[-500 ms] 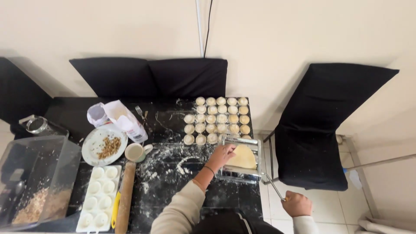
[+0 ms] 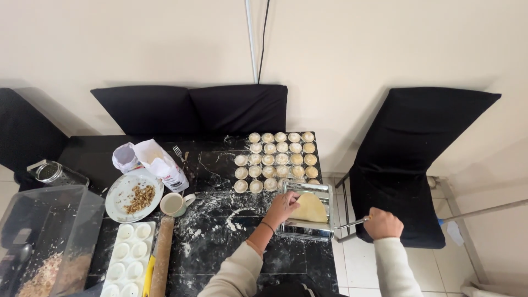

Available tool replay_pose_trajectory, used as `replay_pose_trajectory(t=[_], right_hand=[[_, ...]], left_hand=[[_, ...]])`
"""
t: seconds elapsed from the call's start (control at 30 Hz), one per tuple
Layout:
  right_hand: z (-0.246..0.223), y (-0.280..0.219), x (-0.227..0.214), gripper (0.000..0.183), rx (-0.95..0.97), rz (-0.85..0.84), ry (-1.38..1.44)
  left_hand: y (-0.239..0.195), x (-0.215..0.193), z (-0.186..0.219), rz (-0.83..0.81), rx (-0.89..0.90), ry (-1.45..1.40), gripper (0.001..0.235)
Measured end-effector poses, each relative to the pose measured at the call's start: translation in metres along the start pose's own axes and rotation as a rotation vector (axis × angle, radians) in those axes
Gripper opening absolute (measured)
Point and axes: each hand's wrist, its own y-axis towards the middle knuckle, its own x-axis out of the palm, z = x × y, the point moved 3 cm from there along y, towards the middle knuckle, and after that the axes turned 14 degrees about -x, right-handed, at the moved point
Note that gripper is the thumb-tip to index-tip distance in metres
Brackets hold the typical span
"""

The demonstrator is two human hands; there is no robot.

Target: Rolling out pasta dough using a manual pasta machine.

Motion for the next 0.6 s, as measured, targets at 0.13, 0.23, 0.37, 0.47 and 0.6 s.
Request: replay_pose_trajectory(t=[0.13, 0.23, 0.37, 0.47, 0.6], right_hand=[[-0.006, 0.036, 0.008, 0.009, 0.007, -0.019, 0.004], [-0.003, 0.057, 0.027, 0.009, 0.028, -0.075, -0.017], [0.001, 0.082, 0.060, 0.014, 0.069, -0.205, -0.008], [0.002, 0.090, 0.102, 0.019, 0.066, -0.283, -0.021], [0.007, 0.090, 0.172, 0.026, 0.072, -0.463, -0.109]], left_hand=[[0.000, -0.001, 0.040, -0.152, -0.296, 0.213, 0.039], [0.009, 0.021, 0.026, 0.000, -0.170, 0.370, 0.046], [0.005, 0.025, 0.012, 0.086, -0.118, 0.299, 0.039], [-0.002, 0.015, 0.012, 0.078, -0.027, 0.214, 0.032], [-0.010, 0.001, 0.020, 0.038, 0.133, 0.125, 0.021]])
